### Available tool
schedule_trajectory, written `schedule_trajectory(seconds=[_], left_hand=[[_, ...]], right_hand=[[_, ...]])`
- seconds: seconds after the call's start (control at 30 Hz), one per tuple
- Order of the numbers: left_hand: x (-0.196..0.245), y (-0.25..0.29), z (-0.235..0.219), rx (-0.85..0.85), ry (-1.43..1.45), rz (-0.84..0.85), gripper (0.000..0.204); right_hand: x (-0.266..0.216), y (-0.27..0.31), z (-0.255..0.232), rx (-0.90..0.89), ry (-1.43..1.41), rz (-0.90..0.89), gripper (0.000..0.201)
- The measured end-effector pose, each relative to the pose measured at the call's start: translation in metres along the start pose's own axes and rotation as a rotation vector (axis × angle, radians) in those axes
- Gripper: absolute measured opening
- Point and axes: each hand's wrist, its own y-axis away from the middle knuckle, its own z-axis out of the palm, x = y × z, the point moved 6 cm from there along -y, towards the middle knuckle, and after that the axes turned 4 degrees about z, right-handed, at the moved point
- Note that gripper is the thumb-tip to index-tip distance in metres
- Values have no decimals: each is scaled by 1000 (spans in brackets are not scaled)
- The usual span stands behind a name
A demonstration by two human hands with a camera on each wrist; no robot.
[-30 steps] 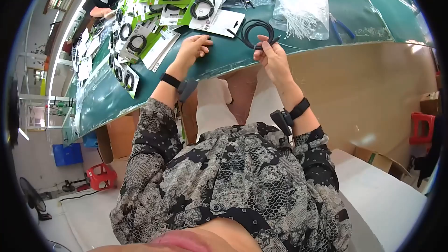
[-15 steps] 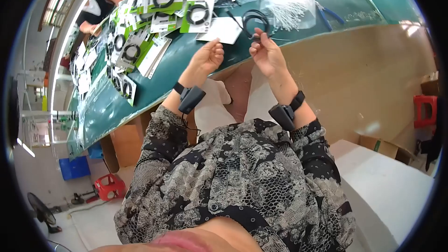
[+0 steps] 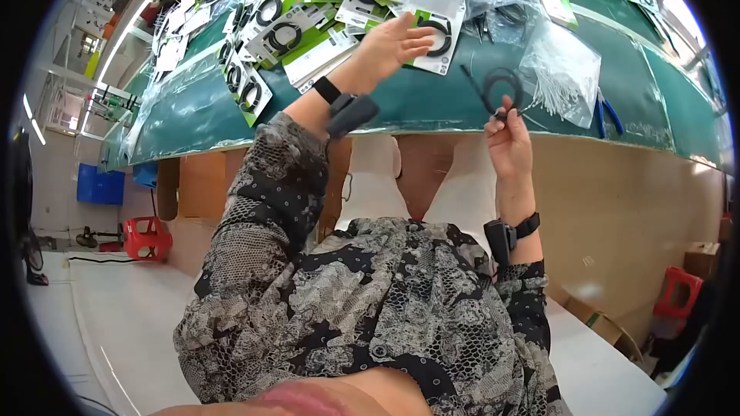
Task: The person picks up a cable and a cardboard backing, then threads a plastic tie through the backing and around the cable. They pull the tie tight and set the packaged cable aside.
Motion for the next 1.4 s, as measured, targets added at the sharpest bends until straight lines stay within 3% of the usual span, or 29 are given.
schedule_trajectory(seconds=[0.07,0.13,0.2,0.3,0.47,0.63,0.7,0.8,1.0,1.2,1.33,1.4], left_hand=[[26,1,-40,90,-537,149,42],[52,15,-98,132,-1856,581,55],[70,48,-135,294,-2160,507,58],[46,88,-166,365,-2338,423,45],[33,112,-131,170,-2245,552,35],[19,122,-84,-45,-2129,728,32],[11,128,-69,-169,-2129,760,32],[13,141,-52,-141,-2087,833,33],[18,160,-37,-121,-2067,934,32],[5,161,-40,-255,-2122,926,33],[1,163,-29,-273,-2088,983,33],[0,163,-21,-264,-2067,1002,33]], right_hand=[[-2,-1,0,25,39,24,31],[-3,9,-5,22,33,24,31],[0,11,-10,26,16,26,31],[2,12,-5,5,84,25,31],[7,6,1,7,119,68,28],[44,-10,40,-80,-112,317,20],[56,-28,58,4,-39,359,19],[71,-60,58,82,53,434,19],[86,-61,91,91,18,530,21],[79,-57,78,130,178,568,22],[88,-55,62,284,309,486,23],[87,-58,53,245,339,453,23]])
